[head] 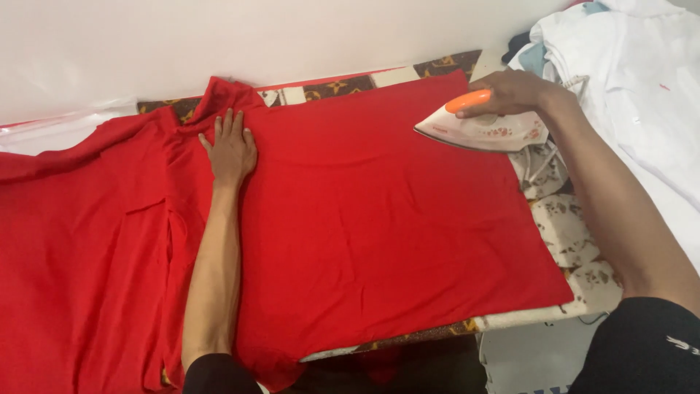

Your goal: A person irons a red shirt on an ironing board, smoothing the fabric with their hands and then pressing it with an iron.

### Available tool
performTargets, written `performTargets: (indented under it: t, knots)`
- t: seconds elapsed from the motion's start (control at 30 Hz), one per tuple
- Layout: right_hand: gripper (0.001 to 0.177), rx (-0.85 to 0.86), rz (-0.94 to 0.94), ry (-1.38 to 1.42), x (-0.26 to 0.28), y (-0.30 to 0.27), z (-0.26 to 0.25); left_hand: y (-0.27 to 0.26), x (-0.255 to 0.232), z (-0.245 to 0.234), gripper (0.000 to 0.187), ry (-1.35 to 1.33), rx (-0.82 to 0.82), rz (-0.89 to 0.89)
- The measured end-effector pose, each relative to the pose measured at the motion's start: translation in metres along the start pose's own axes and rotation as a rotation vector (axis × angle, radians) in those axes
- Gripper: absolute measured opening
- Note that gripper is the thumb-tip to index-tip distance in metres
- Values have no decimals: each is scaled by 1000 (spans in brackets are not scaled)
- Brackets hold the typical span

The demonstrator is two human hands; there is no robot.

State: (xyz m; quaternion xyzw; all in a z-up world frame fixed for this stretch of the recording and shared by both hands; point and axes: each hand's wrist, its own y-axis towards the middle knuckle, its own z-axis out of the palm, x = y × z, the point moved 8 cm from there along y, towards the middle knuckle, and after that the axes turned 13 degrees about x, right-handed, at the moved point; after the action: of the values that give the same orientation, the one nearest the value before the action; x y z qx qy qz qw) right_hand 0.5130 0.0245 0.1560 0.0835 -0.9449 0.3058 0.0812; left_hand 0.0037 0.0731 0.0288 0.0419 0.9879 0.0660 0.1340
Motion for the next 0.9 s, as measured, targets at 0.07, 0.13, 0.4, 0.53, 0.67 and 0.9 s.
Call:
performTargets:
  t: [0.07, 0.13, 0.4, 0.53, 0.67, 0.9]
  knots:
    - [61, -27, 41, 19, -10, 3, 10, -2, 1, -1, 54, -8, 35, -34]
    - [65, -53, 86, 41, -16, -4, 20, -2, 2, 3, 54, -17, 73, -65]
    - [60, 51, 71, -56, -16, -39, 57, 1, 6, 6, 55, -15, 108, -84]
    - [68, -110, 154, 30, -11, -67, 53, 3, 6, 9, 55, -6, 121, -86]
    - [75, 120, 102, -73, -3, -78, 74, 0, 6, 4, 55, -3, 107, -90]
    - [58, 181, 134, -32, -15, -99, 99, 2, 7, 9, 55, 9, 98, -84]
